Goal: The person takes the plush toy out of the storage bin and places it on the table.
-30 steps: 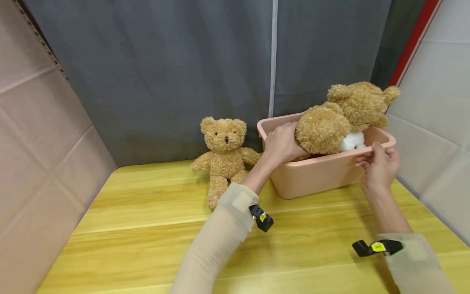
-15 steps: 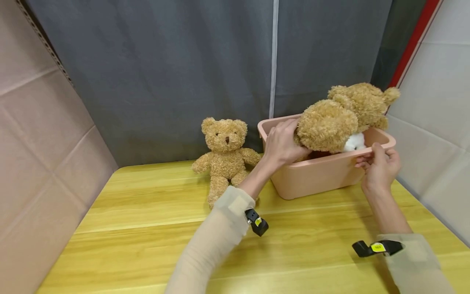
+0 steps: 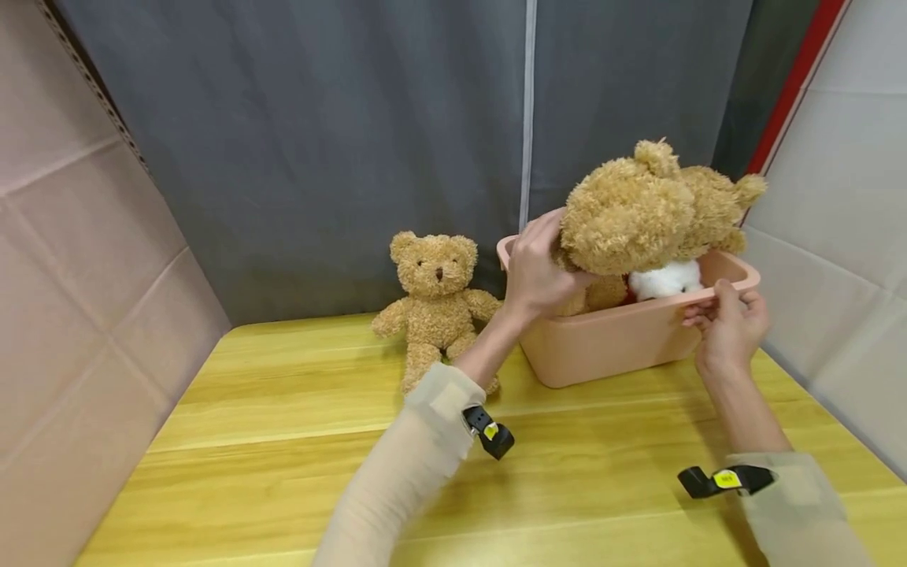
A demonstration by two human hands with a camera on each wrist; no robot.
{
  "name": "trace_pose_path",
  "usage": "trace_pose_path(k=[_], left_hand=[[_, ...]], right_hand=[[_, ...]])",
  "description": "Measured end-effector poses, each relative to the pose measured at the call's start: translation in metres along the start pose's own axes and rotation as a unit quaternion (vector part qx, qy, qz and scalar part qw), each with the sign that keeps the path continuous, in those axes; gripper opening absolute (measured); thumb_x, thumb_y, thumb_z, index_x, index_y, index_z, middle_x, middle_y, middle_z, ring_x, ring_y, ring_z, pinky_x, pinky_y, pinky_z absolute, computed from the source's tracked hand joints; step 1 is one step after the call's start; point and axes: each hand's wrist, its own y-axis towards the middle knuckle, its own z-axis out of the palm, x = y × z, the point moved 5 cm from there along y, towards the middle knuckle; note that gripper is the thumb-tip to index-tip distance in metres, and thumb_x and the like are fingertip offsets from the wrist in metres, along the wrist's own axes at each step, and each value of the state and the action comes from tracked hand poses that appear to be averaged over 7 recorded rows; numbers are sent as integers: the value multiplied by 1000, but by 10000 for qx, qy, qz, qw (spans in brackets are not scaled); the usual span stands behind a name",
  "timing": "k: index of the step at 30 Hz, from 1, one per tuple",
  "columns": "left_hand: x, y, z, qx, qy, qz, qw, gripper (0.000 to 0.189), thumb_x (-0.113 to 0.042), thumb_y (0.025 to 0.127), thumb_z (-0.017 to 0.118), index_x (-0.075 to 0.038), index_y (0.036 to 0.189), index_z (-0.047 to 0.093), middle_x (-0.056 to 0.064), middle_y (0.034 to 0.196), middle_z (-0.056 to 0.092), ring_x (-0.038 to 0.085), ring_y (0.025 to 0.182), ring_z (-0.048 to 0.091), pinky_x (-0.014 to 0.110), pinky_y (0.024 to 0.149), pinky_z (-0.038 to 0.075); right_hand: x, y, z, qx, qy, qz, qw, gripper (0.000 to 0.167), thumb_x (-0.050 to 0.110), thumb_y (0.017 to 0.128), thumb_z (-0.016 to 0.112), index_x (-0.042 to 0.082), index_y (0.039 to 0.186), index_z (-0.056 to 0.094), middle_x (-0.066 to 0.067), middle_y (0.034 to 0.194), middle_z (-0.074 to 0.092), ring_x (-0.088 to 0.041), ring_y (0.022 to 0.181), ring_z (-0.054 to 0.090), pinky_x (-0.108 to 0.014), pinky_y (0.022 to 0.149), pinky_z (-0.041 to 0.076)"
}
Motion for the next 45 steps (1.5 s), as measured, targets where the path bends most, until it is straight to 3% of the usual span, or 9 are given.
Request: trace_pose_path(k=[6, 14, 19, 27, 30, 35, 37, 40, 45], left_hand=[[1, 16, -27, -806, -1265, -388, 9879, 73, -13, 63, 97, 1, 127, 66, 13, 127, 63, 12, 120, 57, 22, 103, 42], [9, 24, -51, -1282, -2176, -893, 9635, 68, -4, 70, 92, 3, 131, 61, 16, 130, 58, 15, 122, 54, 24, 106, 42], [13, 22, -62, -1551, -2859, -750, 9426, 68, 5, 73, 87, 7, 133, 55, 20, 130, 60, 14, 123, 57, 30, 104, 47], [16, 20, -83, -2091, -3184, -546, 9230, 60, 12, 75, 80, 14, 130, 55, 28, 123, 62, 23, 115, 63, 39, 96, 53], [20, 20, -92, -2316, -3429, -842, 9065, 58, 13, 77, 78, 12, 131, 55, 22, 124, 62, 24, 114, 63, 40, 94, 54], [32, 17, -103, -2518, -4025, -1465, 8678, 53, 16, 79, 73, 8, 129, 57, 11, 116, 65, 24, 107, 64, 40, 89, 55], [37, 14, -109, -2555, -4088, -1663, 8602, 52, 17, 80, 71, 7, 129, 57, 9, 114, 65, 24, 105, 65, 40, 87, 56], [45, 8, -121, -2570, -3949, -1788, 8638, 53, 17, 80, 71, 5, 129, 58, 9, 116, 66, 24, 109, 64, 40, 91, 55], [58, -1, -138, -2334, -3635, -1718, 8854, 53, 13, 81, 74, 4, 131, 58, 13, 122, 65, 28, 115, 62, 42, 95, 53]], right_hand=[[-4, 1, 2, 29, 14, -17, 10000, 16, 1, 96, 62, -2, 97, 46, -14, 57, 60, -19, 36, 55, -26, 33, 43], [-3, 3, 2, -29, 10, 9, 10000, 18, 2, 96, 63, -2, 99, 46, -14, 57, 60, -19, 37, 55, -26, 33, 43], [-3, 5, 1, -5, 4, -17, 10000, 17, 2, 97, 63, -2, 98, 47, -14, 57, 59, -20, 36, 55, -26, 33, 43], [-1, 6, -2, -26, -25, 1, 10000, 17, 3, 96, 64, -2, 98, 47, -14, 58, 59, -20, 37, 55, -26, 34, 44], [-1, 6, -1, -39, -26, -3, 10000, 17, 2, 96, 63, -2, 98, 47, -14, 57, 59, -20, 37, 55, -26, 33, 44], [0, 8, -1, -45, 16, -36, 10000, 16, 2, 96, 63, -2, 99, 47, -14, 56, 58, -19, 36, 55, -26, 33, 43], [-1, 8, -1, -50, 31, -33, 10000, 16, 1, 95, 63, -2, 98, 47, -14, 56, 58, -19, 36, 55, -26, 32, 43], [-1, 9, -2, -51, 18, -14, 10000, 16, 1, 95, 63, -2, 98, 48, -14, 56, 59, -20, 36, 55, -26, 32, 43], [-1, 11, -3, -49, 25, -16, 10000, 17, 2, 95, 64, -2, 97, 48, -14, 56, 59, -20, 36, 55, -26, 32, 43]])
